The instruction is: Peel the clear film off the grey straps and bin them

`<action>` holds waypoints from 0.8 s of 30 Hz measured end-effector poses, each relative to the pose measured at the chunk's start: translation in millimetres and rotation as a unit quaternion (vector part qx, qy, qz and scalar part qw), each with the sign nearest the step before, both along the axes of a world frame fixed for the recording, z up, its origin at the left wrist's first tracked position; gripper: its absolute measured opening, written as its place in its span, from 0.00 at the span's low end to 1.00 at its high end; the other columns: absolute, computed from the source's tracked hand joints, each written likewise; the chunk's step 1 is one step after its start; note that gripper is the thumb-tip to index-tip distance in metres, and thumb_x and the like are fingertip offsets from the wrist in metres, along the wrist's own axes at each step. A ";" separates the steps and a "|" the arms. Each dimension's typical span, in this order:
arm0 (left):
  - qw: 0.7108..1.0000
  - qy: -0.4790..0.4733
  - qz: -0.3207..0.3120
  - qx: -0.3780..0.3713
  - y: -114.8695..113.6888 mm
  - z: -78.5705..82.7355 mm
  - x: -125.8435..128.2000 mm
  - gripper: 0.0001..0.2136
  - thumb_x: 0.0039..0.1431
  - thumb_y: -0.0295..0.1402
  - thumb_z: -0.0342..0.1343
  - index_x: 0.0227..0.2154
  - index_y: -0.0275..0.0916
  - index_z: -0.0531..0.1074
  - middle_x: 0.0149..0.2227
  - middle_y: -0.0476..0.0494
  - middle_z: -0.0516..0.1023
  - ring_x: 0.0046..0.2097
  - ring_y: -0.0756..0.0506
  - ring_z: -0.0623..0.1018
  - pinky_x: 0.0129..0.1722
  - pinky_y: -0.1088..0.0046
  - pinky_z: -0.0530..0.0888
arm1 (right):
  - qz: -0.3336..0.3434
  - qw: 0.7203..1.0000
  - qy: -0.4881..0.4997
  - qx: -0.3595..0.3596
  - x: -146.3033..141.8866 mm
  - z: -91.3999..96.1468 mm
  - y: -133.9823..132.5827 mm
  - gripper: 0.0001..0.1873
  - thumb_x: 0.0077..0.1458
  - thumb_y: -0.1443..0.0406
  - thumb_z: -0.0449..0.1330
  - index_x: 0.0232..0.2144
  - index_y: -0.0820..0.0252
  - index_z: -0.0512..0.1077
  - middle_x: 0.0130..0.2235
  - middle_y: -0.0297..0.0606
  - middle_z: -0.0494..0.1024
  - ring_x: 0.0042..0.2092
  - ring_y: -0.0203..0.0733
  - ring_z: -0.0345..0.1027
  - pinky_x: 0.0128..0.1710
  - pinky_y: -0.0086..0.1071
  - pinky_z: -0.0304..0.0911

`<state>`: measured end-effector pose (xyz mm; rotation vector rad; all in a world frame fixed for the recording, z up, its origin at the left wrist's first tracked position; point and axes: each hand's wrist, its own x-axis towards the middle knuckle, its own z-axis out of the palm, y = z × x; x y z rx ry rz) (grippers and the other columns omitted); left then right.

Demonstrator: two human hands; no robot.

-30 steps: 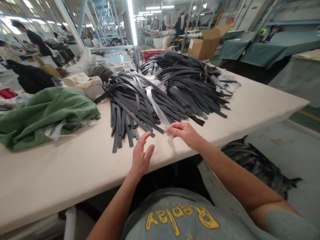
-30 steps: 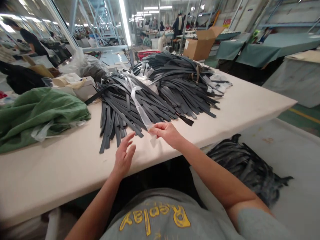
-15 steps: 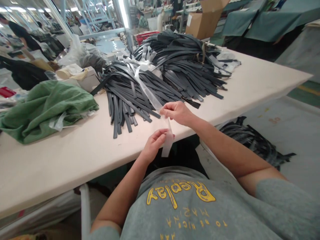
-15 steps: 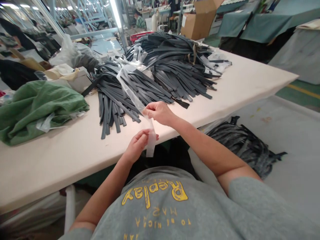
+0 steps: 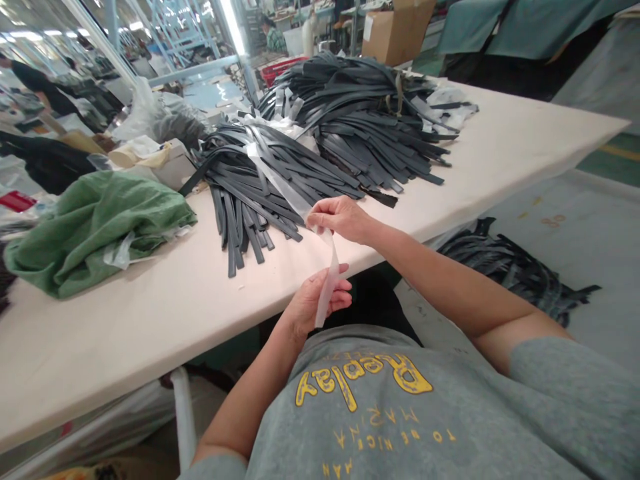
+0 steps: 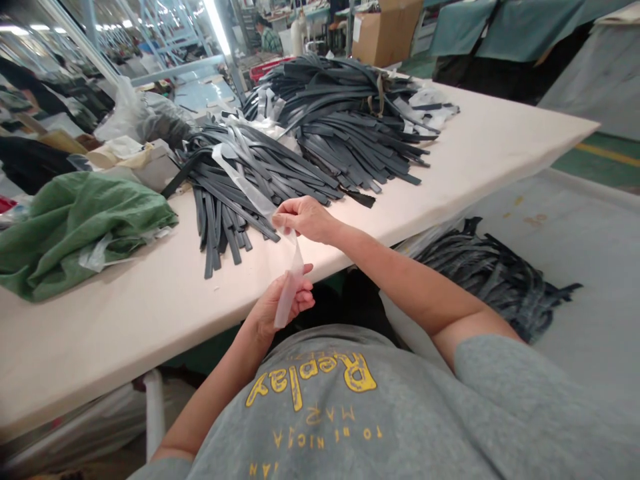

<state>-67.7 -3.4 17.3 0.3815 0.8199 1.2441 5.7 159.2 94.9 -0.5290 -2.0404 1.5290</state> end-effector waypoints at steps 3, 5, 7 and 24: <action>0.999 -0.050 0.009 -0.012 -4.7 1.2 6.1 0.20 0.49 0.39 0.68 0.44 0.37 0.74 0.28 0.51 0.75 0.25 0.55 0.73 0.30 0.76 0.73 | 0.005 0.999 0.023 -0.026 -4.1 -7.5 1.7 0.11 0.53 0.61 0.62 0.26 0.65 0.75 0.25 0.34 0.75 0.26 0.31 0.66 0.24 0.24 0.58; 0.997 -0.076 0.011 -0.009 -7.3 3.0 9.8 0.20 0.45 0.39 0.70 0.41 0.37 0.75 0.24 0.55 0.72 0.23 0.56 0.70 0.27 0.78 0.72 | 0.006 0.998 0.036 -0.045 -7.5 -13.3 2.8 0.12 0.52 0.60 0.63 0.26 0.65 0.74 0.25 0.34 0.76 0.26 0.31 0.66 0.24 0.24 0.58; 0.996 -0.089 0.008 -0.007 -8.8 5.0 13.1 0.20 0.42 0.38 0.72 0.38 0.38 0.76 0.22 0.56 0.69 0.22 0.56 0.69 0.26 0.79 0.71 | 0.006 0.997 0.040 -0.065 -10.8 -18.7 3.4 0.12 0.51 0.59 0.64 0.26 0.65 0.74 0.25 0.34 0.76 0.25 0.31 0.65 0.23 0.23 0.57; 0.995 0.056 -0.075 -0.020 -20.0 3.0 27.5 0.16 0.42 0.40 0.71 0.27 0.31 0.80 0.27 0.42 0.80 0.26 0.51 0.76 0.29 0.76 0.72 | -0.024 0.996 -0.057 -0.063 -23.0 -48.4 13.0 0.08 0.55 0.66 0.60 0.26 0.65 0.74 0.24 0.31 0.76 0.24 0.28 0.66 0.21 0.19 0.58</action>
